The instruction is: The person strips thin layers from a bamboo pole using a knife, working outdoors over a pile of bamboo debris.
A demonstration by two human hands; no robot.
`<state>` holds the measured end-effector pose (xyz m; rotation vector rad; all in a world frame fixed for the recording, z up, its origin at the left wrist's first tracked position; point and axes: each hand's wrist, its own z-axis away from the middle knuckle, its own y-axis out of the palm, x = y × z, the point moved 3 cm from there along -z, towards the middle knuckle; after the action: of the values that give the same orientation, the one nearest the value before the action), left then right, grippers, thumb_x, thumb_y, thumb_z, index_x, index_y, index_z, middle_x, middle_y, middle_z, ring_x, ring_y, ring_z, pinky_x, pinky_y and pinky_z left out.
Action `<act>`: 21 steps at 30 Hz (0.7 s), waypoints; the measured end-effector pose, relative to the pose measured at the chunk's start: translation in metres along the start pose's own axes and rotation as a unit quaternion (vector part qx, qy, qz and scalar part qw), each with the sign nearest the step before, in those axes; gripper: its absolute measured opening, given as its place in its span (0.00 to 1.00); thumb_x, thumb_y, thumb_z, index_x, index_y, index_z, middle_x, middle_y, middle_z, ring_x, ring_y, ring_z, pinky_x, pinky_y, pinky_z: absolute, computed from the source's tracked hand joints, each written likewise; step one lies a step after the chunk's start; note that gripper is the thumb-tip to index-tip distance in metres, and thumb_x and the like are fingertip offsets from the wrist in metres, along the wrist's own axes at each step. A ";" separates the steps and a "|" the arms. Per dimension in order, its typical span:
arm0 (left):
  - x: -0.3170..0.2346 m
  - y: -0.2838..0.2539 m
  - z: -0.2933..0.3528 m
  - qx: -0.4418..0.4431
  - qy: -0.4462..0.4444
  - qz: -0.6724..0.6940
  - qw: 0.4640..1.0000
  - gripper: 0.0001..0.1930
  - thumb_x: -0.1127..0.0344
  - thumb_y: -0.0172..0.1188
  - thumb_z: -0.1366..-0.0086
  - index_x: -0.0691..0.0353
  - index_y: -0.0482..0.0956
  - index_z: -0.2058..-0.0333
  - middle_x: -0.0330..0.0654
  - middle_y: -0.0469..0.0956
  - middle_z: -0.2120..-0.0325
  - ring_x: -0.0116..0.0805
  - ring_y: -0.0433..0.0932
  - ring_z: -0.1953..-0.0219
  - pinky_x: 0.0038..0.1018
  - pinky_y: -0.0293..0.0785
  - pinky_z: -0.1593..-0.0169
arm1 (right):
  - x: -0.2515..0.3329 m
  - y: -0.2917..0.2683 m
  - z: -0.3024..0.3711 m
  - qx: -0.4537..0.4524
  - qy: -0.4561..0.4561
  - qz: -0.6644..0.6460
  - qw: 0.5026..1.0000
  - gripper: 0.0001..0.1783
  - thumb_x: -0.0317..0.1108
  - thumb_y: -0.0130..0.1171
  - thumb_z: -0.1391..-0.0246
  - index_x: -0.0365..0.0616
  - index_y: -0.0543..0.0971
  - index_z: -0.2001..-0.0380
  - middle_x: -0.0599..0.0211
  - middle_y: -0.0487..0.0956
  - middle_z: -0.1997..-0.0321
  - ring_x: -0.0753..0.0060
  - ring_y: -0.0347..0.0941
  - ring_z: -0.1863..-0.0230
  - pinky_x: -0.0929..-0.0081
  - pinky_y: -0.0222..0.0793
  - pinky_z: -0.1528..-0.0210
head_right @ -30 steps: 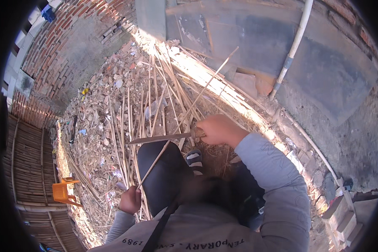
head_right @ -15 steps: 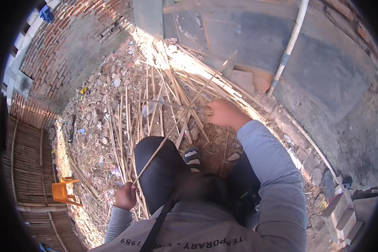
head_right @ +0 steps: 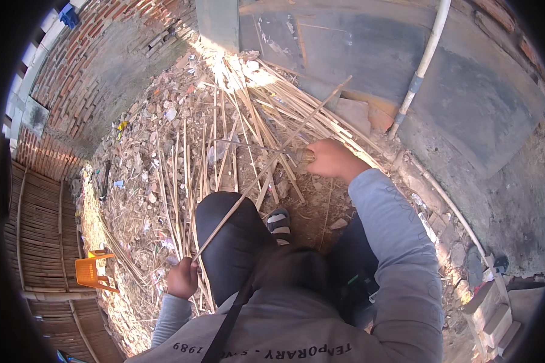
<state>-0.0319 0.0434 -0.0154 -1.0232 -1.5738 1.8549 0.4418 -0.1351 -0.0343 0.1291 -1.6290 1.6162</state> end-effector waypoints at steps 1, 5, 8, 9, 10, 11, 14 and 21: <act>0.000 -0.001 0.000 0.011 -0.003 0.002 1.000 0.12 0.60 0.54 0.28 0.61 0.73 0.69 0.57 0.77 0.80 0.64 0.78 0.77 0.54 0.72 0.73 | 0.002 0.001 0.000 -0.015 -0.002 0.009 1.000 0.20 0.45 0.68 0.54 0.42 0.83 0.62 0.48 0.82 0.66 0.44 0.80 0.60 0.54 0.74 0.55; 0.005 -0.002 0.003 0.000 -0.003 0.040 0.999 0.13 0.59 0.54 0.27 0.62 0.72 0.69 0.59 0.77 0.80 0.64 0.77 0.77 0.54 0.72 0.74 | 0.040 0.009 0.010 -0.019 -0.104 0.084 0.991 0.17 0.37 0.64 0.58 0.41 0.82 0.63 0.46 0.81 0.69 0.41 0.79 0.63 0.52 0.75 0.57; 0.008 0.003 0.000 0.004 -0.004 0.042 0.999 0.13 0.59 0.54 0.27 0.62 0.72 0.69 0.59 0.77 0.79 0.65 0.77 0.77 0.54 0.71 0.74 | 0.017 0.002 0.006 -0.034 -0.074 0.055 0.995 0.17 0.37 0.64 0.57 0.40 0.81 0.63 0.46 0.81 0.69 0.42 0.79 0.63 0.52 0.74 0.57; 0.006 0.003 -0.004 -0.006 0.004 0.051 0.999 0.13 0.59 0.54 0.27 0.62 0.72 0.69 0.59 0.77 0.80 0.65 0.77 0.77 0.54 0.71 0.74 | 0.007 -0.004 0.001 -0.060 -0.045 0.015 0.997 0.17 0.36 0.64 0.57 0.39 0.81 0.63 0.46 0.81 0.69 0.42 0.79 0.63 0.52 0.74 0.57; 0.004 0.002 -0.003 0.006 -0.011 0.050 0.999 0.13 0.59 0.54 0.27 0.63 0.72 0.69 0.59 0.76 0.80 0.65 0.77 0.77 0.55 0.71 0.73 | 0.002 -0.005 -0.001 -0.087 -0.039 -0.004 0.995 0.16 0.36 0.63 0.57 0.39 0.81 0.64 0.46 0.81 0.68 0.43 0.79 0.62 0.52 0.74 0.57; 0.001 -0.001 -0.003 0.006 -0.009 0.052 0.999 0.13 0.59 0.54 0.27 0.63 0.72 0.69 0.59 0.76 0.80 0.65 0.77 0.77 0.55 0.71 0.73 | -0.004 -0.005 0.001 -0.088 -0.037 -0.003 0.995 0.16 0.36 0.63 0.57 0.39 0.81 0.64 0.46 0.81 0.68 0.43 0.79 0.62 0.52 0.74 0.57; 0.000 -0.008 -0.006 0.024 -0.007 0.025 0.999 0.14 0.59 0.54 0.27 0.63 0.72 0.68 0.60 0.75 0.81 0.66 0.76 0.77 0.54 0.70 0.74 | 0.005 0.000 0.004 -0.064 -0.017 0.091 0.994 0.17 0.38 0.65 0.57 0.41 0.81 0.63 0.47 0.81 0.66 0.44 0.79 0.61 0.51 0.74 0.55; 0.004 -0.005 -0.012 0.019 0.014 0.063 0.998 0.16 0.59 0.53 0.26 0.64 0.71 0.71 0.59 0.75 0.79 0.65 0.76 0.76 0.51 0.69 0.72 | -0.021 0.000 -0.006 -0.097 -0.039 -0.004 0.995 0.18 0.36 0.64 0.56 0.40 0.82 0.60 0.45 0.82 0.66 0.44 0.79 0.62 0.54 0.74 0.57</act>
<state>-0.0249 0.0549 -0.0123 -1.1503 -1.4834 1.9377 0.4581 -0.1398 -0.0480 0.0991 -1.8336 1.4544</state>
